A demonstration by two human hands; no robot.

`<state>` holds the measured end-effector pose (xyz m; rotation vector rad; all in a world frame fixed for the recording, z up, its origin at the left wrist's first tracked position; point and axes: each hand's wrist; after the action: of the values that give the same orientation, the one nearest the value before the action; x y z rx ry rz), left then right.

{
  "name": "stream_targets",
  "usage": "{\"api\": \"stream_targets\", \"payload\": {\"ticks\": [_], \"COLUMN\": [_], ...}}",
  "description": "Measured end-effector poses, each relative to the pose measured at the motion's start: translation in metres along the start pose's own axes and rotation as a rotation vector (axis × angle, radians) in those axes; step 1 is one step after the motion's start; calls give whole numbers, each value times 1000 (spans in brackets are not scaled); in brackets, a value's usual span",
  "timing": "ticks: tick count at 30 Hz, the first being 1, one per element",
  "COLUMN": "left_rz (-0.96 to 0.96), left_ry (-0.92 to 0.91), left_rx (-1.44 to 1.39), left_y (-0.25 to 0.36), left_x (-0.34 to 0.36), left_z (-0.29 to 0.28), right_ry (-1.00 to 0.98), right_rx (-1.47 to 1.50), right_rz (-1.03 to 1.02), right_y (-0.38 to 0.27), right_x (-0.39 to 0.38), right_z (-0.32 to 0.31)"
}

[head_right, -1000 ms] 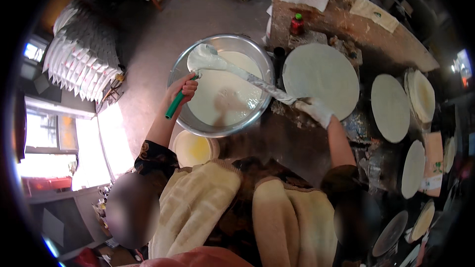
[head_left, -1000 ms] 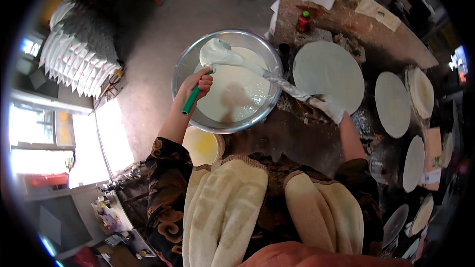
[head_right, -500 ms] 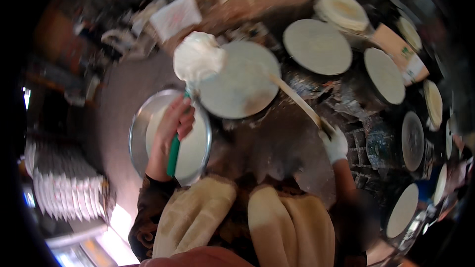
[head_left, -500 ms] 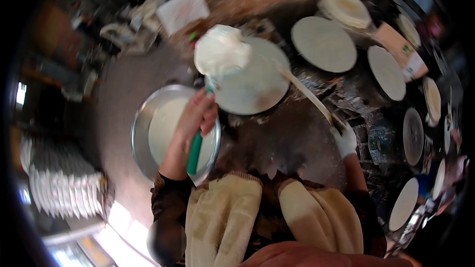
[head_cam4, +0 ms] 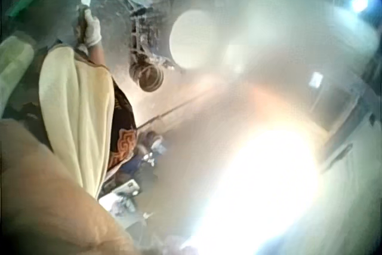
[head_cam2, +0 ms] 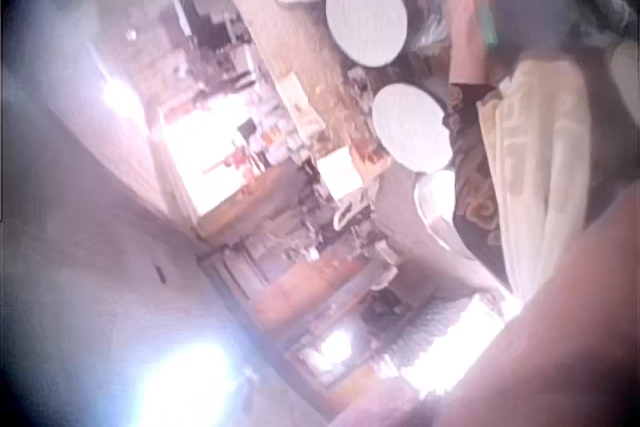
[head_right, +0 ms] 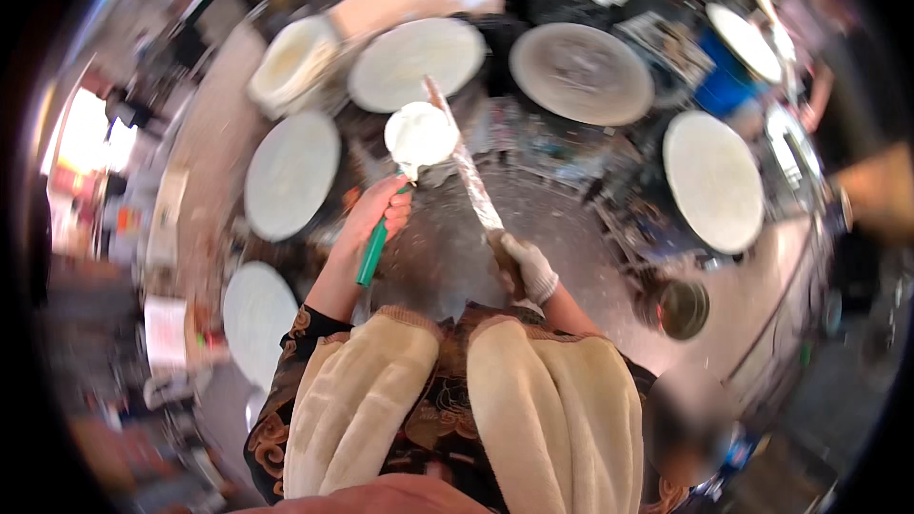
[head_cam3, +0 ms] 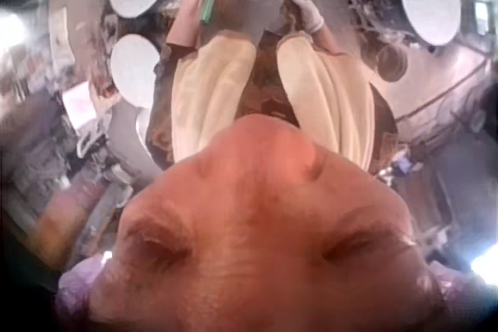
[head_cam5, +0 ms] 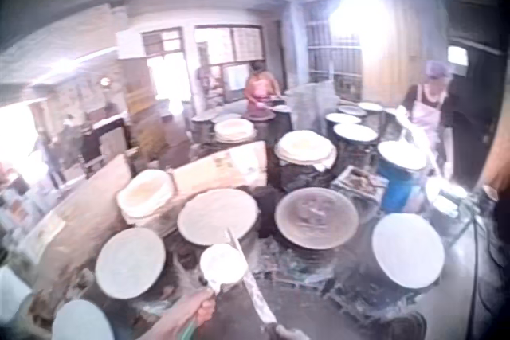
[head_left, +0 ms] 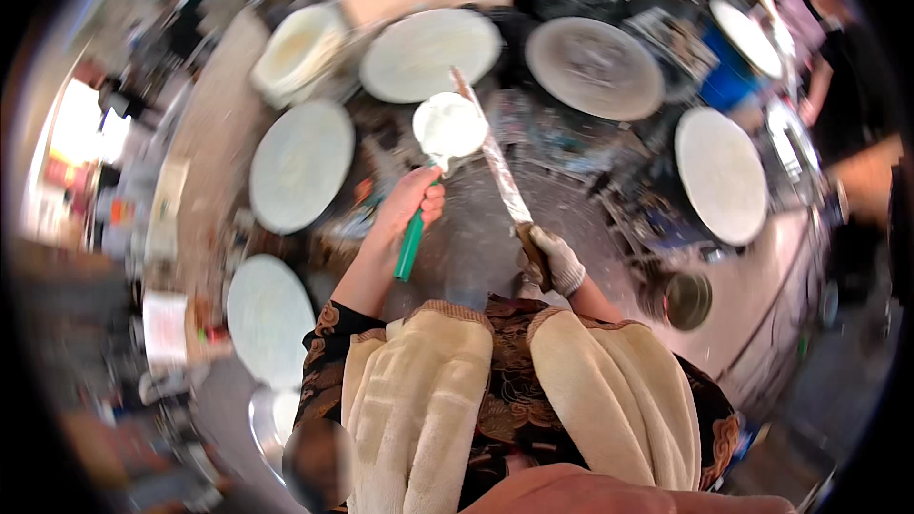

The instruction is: The person scoops white batter from a large metal bowl and pours it onto a hot circular griddle. Using a wooden spreader, they swirl the batter to form a thin crepe. Once cooked, the person lifts the crepe and places it onto a stack of finished crepes. This process is repeated continuously throughout the clip.

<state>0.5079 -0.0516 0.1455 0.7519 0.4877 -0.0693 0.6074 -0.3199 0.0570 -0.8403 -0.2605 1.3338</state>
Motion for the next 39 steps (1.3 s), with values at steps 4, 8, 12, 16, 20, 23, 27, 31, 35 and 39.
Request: {"api": "stream_targets", "payload": {"ticks": [4,8,12,16,20,23,27,31,35,39], "left_rz": [-180,-343,-309,-357,-158,-36,484,892,1006,1012], "left_ry": [-108,-298,-553,-704,-570,-481,-645,-916,-1033,-918], "left_rx": [67,202,333,371,717,900,1407,1668,1827,1838], "left_y": [12,20,20,12,-17,-22,11,58,75,80], "left_x": [119,239,350,458,532,572,609,619,630,649], "left_z": [44,93,155,197,204,185,152,144,154,153], "right_ry": [322,562,747,1015,1305,1407,1473,1567,1445,1386], "right_rx": [-57,-47,-48,0,59,4,-49,-213,-91,169], "right_rz": [-102,-58,-361,-402,-452,-387,-475,-353,-425,-338], "right_y": [-46,-105,-120,-171,-169,-157,-127,-131,-165,-211], "right_x": [0,-4,22,49,103,121,118,117,171,192], "right_z": [-39,-79,-151,-156,-185,-181,-170,-151,-154,-143]}}
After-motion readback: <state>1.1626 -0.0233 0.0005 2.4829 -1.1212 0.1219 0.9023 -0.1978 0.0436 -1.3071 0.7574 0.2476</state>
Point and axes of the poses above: each hand's wrist, its own x-axis towards the middle knuckle, its own z-axis out of the palm, y = z × x, and after that the axes turned 7 degrees about -y, right-handed
